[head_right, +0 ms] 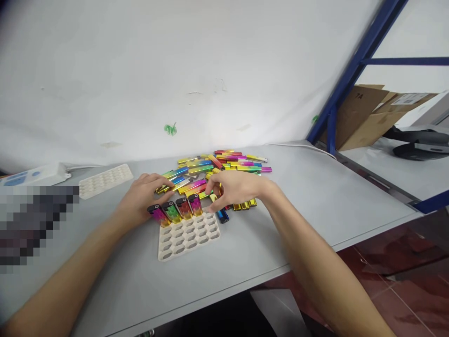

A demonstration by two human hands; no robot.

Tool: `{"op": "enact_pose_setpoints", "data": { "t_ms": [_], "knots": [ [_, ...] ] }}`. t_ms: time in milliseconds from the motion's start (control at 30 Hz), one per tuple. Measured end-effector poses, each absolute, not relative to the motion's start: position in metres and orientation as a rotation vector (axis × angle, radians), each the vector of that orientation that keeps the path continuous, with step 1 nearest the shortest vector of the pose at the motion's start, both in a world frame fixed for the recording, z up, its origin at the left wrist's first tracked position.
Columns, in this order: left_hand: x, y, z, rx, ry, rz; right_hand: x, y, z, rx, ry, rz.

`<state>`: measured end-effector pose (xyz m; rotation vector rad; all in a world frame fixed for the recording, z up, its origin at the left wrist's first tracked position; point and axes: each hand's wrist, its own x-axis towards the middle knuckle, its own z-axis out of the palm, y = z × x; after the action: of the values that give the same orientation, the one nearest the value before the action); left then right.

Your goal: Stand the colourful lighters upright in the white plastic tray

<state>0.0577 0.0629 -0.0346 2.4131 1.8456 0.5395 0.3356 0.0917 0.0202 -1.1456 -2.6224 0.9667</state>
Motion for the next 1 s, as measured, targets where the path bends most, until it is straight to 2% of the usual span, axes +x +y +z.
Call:
{"op": "enact_pose_setpoints", "data": {
  "t_ms": [233, 367, 567, 700, 867, 1000],
  "knots": [
    [0.057, 0.062, -0.036, 2.396, 1.853, 0.562, 0.318, 0.082, 0.006, -1.541, -2.700, 0.350],
    [0.058, 0.061, -0.035, 2.399, 1.855, 0.538, 0.312, 0.076, 0.006, -1.624, -2.685, 0.218],
    [0.057, 0.061, -0.036, 2.407, 1.850, 0.552, 0.310, 0.078, 0.011, -1.686, -2.727, 0.306],
    [0.055, 0.063, -0.038, 2.411, 1.853, 0.540, 0.309, 0.078, 0.009, -1.626, -2.702, 0.436],
    [0.056, 0.062, -0.037, 2.415, 1.860, 0.518, 0.311, 0.080, 0.003, -1.523, -2.612, 0.439],
    [0.057, 0.062, -0.036, 2.426, 1.858, 0.520, 0.319, 0.087, 0.004, -1.412, -2.587, 0.635]
  ]
}}
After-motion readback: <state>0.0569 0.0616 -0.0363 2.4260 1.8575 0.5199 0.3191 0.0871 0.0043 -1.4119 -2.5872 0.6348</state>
